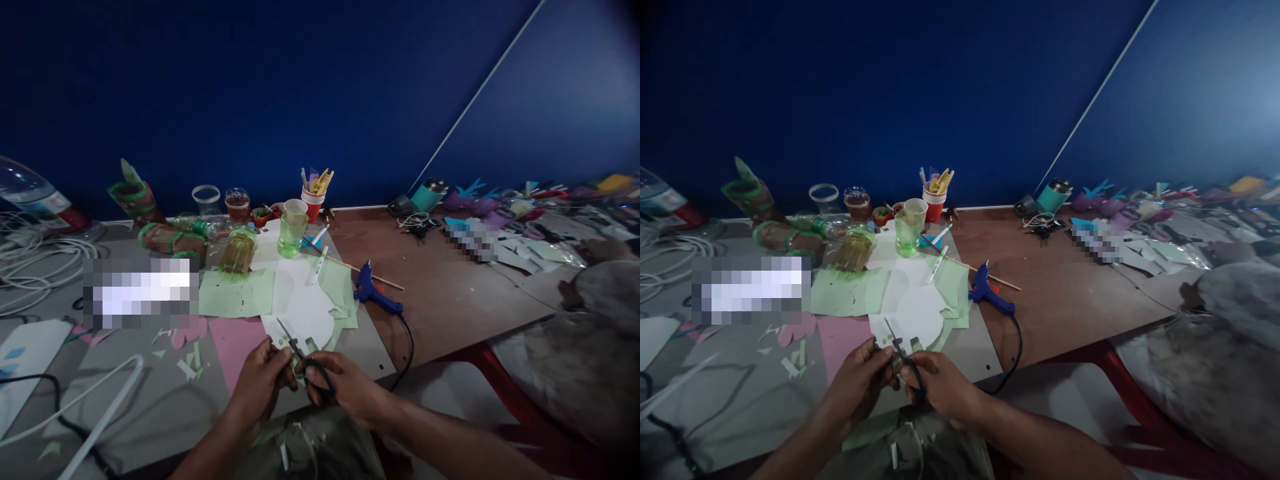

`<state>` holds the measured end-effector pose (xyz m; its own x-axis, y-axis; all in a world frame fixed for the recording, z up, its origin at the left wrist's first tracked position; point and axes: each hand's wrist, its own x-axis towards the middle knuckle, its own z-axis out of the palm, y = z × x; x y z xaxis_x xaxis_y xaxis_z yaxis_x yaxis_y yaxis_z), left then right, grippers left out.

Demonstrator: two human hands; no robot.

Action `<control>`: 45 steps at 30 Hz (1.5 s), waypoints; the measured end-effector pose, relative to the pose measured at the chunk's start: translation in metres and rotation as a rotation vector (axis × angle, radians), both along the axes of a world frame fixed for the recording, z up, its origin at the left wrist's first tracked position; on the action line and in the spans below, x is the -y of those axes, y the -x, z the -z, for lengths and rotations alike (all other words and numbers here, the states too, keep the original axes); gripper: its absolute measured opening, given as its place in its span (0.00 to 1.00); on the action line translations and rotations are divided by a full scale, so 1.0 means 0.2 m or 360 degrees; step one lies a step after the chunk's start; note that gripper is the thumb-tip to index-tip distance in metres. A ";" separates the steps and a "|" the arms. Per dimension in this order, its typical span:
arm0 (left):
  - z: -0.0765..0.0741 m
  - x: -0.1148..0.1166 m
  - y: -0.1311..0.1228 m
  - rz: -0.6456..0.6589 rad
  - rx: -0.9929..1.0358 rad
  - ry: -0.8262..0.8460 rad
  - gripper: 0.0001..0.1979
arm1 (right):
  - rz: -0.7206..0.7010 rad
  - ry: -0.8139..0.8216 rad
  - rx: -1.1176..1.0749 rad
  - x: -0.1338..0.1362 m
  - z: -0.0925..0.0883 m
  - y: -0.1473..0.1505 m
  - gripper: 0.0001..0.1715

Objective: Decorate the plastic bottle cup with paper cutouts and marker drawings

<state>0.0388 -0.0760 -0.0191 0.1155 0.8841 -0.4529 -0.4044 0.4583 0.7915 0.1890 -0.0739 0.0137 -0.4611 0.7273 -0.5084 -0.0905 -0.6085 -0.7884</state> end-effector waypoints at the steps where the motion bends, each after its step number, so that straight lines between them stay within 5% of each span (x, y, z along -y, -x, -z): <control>1: 0.00 0.00 0.00 0.0001 0.0000 0.0002 0.15 | 0.0004 -0.0015 0.0014 0.00 0.00 0.00 0.26; 12: 0.04 0.01 0.01 0.0025 -0.0067 -0.0052 0.12 | -0.0256 -0.0150 0.0097 -0.04 0.05 -0.07 0.25; 17: 0.01 0.01 0.01 -0.0040 -0.0073 0.0011 0.13 | -0.0342 0.0067 0.0018 -0.10 0.04 -0.11 0.32; 25: -0.01 0.03 0.02 -0.0187 0.0046 0.0104 0.11 | -0.0633 -0.0014 0.0127 -0.23 -0.01 -0.20 0.33; 34: -0.02 0.02 0.01 -0.0203 0.0090 0.0122 0.10 | -0.0437 0.0090 -0.0010 -0.20 0.04 -0.10 0.28; 41: -0.05 0.01 0.02 -0.0184 0.0090 0.0129 0.12 | -0.0324 0.0647 -0.0173 -0.24 0.05 -0.11 0.16; 45: -0.04 0.01 0.03 -0.0217 0.0127 0.0172 0.13 | -0.0322 0.0437 -0.0104 -0.22 0.04 -0.09 0.17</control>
<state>0.0334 -0.0780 -0.0111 0.0375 0.8407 -0.5402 -0.5279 0.4756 0.7037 0.2069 -0.0297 0.0050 -0.6200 0.4578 -0.6372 0.0086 -0.8081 -0.5890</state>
